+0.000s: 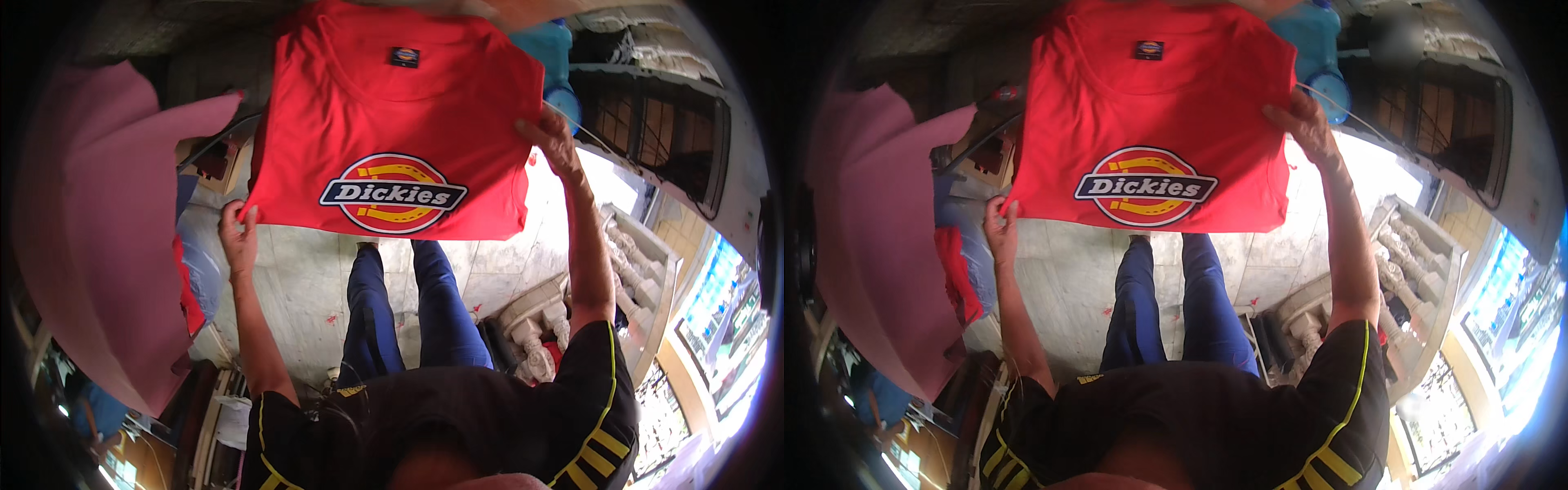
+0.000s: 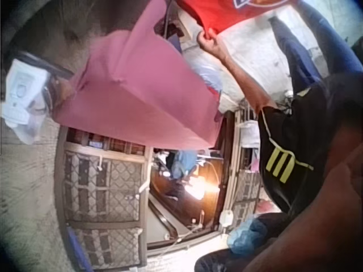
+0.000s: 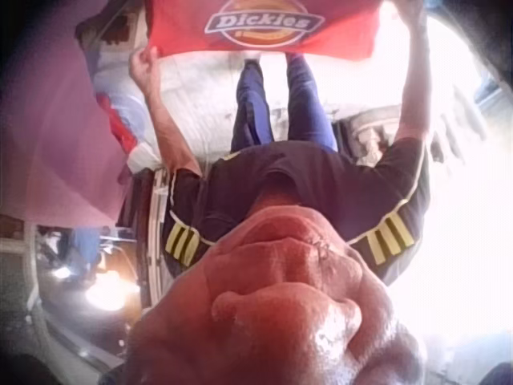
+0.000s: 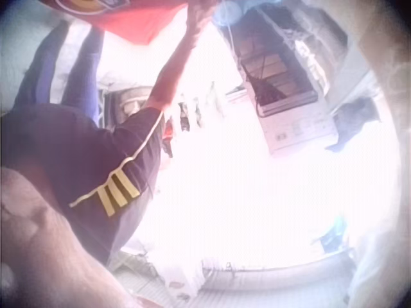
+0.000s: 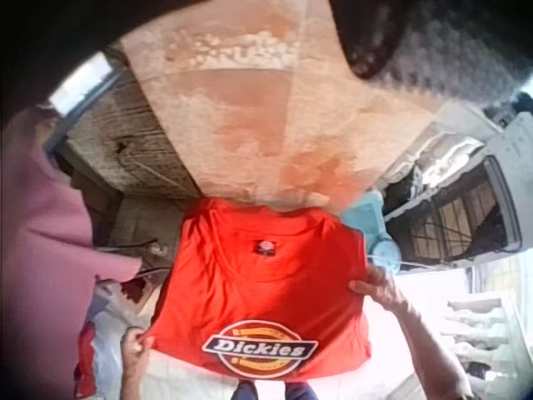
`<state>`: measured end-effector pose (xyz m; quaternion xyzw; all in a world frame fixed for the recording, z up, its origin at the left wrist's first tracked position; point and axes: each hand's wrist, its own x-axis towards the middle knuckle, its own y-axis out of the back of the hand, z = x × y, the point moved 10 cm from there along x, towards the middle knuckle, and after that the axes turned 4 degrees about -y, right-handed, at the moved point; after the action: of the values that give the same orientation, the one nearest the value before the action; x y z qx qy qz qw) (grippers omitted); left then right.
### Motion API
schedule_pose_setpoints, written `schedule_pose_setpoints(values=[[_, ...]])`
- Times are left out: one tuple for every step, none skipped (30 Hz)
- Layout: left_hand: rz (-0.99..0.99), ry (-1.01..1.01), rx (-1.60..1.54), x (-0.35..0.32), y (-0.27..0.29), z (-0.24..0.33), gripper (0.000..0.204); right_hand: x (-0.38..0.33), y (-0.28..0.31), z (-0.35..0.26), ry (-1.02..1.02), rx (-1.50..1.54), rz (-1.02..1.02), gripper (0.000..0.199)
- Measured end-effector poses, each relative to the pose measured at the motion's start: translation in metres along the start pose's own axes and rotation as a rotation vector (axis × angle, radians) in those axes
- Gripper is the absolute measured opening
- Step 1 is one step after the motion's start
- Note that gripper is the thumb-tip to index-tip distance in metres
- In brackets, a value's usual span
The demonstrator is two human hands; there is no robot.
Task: The person irons a red Dickies t-shirt on a pink ironing board. They systematically smooth the fabric and use a white steam iron to press the front, sleeves, and back of the shirt, frequently adjusting the garment's position to ensure even coverage.
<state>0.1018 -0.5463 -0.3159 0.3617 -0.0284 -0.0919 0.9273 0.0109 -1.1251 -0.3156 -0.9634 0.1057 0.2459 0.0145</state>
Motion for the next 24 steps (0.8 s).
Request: schedule_pose_setpoints(values=[[-0.001,0.081,-0.138,0.005,0.005,-0.002,0.016,0.002,0.007,-0.001,-0.025,-0.016,-0.053,0.035],[-0.024,0.074,-0.132,0.012,0.011,0.002,0.021,0.002,0.014,0.001,-0.059,-0.034,-0.099,0.035],[-0.027,0.12,-0.291,0.019,0.01,0.001,0.025,-0.004,0.012,0.012,-0.076,0.147,-0.117,0.033],[-0.035,0.181,-0.445,0.021,0.009,0.005,0.03,-0.009,0.007,0.021,-0.094,0.328,-0.138,0.034],[-0.087,0.222,-0.478,0.017,0.002,0.002,0.032,-0.017,0.006,0.044,-0.205,0.275,-0.152,0.034],[-0.14,0.263,-0.509,0.014,-0.006,-0.002,0.034,-0.031,0.006,0.073,-0.316,0.225,-0.167,0.034],[-0.174,0.291,-0.541,0.017,-0.015,-0.006,0.037,-0.042,-0.001,0.077,-0.231,0.361,-0.315,0.037],[-0.2,0.309,-0.535,0.012,-0.016,-0.017,0.037,-0.06,-0.01,0.073,-0.28,0.279,-0.213,0.041],[-0.224,0.325,-0.53,0.004,-0.02,-0.029,0.037,-0.071,-0.009,0.083,-0.297,0.087,-0.208,0.043],[-0.261,0.335,-0.536,0.002,-0.027,-0.037,0.038,-0.086,-0.003,0.095,-0.316,-0.11,-0.186,0.044],[-0.293,0.323,-0.529,-0.001,-0.03,-0.034,0.035,-0.099,-0.006,0.099,-0.256,-0.272,-0.223,0.043],[-0.312,0.355,-0.537,-0.005,-0.033,-0.036,0.032,-0.117,-0.004,0.115,-0.335,-0.262,-0.15,0.04],[-0.314,0.375,-0.549,-0.012,-0.034,-0.044,0.029,-0.127,-0.009,0.116,-0.299,-0.411,-0.163,0.039],[-0.318,0.39,-0.564,-0.014,-0.037,-0.05,0.026,-0.137,-0.012,0.117,-0.258,-0.561,-0.168,0.038],[-0.317,0.393,-0.534,-0.015,-0.037,-0.055,0.019,-0.157,0.0,0.14,-0.067,-0.634,0.004,0.035],[-0.308,0.369,-0.524,-0.011,-0.04,-0.057,0.018,-0.173,0.011,0.157,0.133,-0.698,0.174,0.033],[-0.274,0.344,-0.496,-0.01,-0.03,-0.058,0.017,-0.165,0.008,0.155,-0.014,-0.48,0.169,0.031],[-0.257,0.321,-0.477,-0.007,-0.023,-0.054,0.016,-0.168,0.003,0.154,-0.171,-0.267,0.167,0.03],[-0.245,0.305,-0.402,0.001,-0.017,-0.04,0.016,-0.178,0.009,0.15,-0.2,-0.236,0.182,0.027],[-0.215,0.234,-0.418,0.009,-0.008,-0.014,0.017,-0.184,0.01,0.138,-0.184,-0.155,0.208,0.027],[-0.185,0.165,-0.434,0.018,0.001,0.012,0.017,-0.19,0.011,0.126,-0.168,-0.074,0.232,0.026],[-0.155,0.099,-0.447,0.022,0.014,0.039,0.018,-0.198,0.01,0.114,-0.156,0.009,0.251,0.026],[-0.138,0.051,-0.479,0.023,0.025,0.061,0.019,-0.204,0.014,0.096,-0.171,-0.04,0.397,0.024],[-0.122,0.004,-0.51,0.023,0.036,0.081,0.02,-0.205,0.005,0.062,-0.095,0.017,0.255,0.028]])
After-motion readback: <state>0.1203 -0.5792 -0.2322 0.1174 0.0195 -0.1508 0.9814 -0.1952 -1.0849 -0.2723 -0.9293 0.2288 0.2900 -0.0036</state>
